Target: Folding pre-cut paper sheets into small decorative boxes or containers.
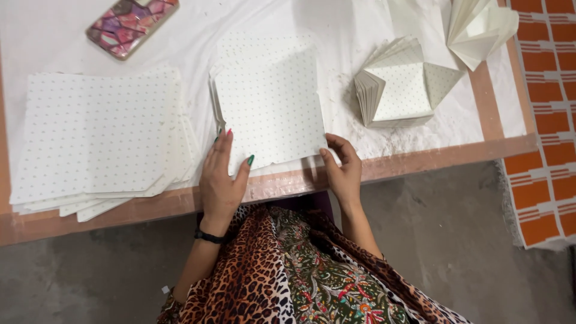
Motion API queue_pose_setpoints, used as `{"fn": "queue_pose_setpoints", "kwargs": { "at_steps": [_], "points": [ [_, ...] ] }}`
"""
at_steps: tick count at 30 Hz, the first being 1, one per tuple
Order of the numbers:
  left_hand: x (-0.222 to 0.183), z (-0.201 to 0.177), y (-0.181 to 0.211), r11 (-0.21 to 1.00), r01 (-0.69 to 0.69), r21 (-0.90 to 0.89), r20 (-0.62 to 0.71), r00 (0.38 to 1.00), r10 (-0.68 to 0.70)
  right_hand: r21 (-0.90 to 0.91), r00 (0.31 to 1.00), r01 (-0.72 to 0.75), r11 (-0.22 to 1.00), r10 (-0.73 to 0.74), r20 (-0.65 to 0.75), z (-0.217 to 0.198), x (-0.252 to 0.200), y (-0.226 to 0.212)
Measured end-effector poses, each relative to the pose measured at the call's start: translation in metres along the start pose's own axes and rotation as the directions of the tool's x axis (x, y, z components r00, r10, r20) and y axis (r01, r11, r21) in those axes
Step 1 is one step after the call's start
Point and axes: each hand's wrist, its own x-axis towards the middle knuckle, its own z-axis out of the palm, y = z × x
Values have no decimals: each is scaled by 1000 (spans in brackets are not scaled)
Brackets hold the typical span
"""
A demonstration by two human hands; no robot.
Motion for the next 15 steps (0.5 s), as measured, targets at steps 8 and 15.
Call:
{"fn": "queue_pose_setpoints", "kwargs": {
  "at_steps": [8,15],
  "points": [
    [5,-5,15,833,-58,-551,-179,983,-50,534,994,15,845,46,-100,5,-11,-5],
    [3,-25,-6,496,105,-862,19,984,-176,740,982,-185,647,87,169,-16,-11,-2]
  ]
}}
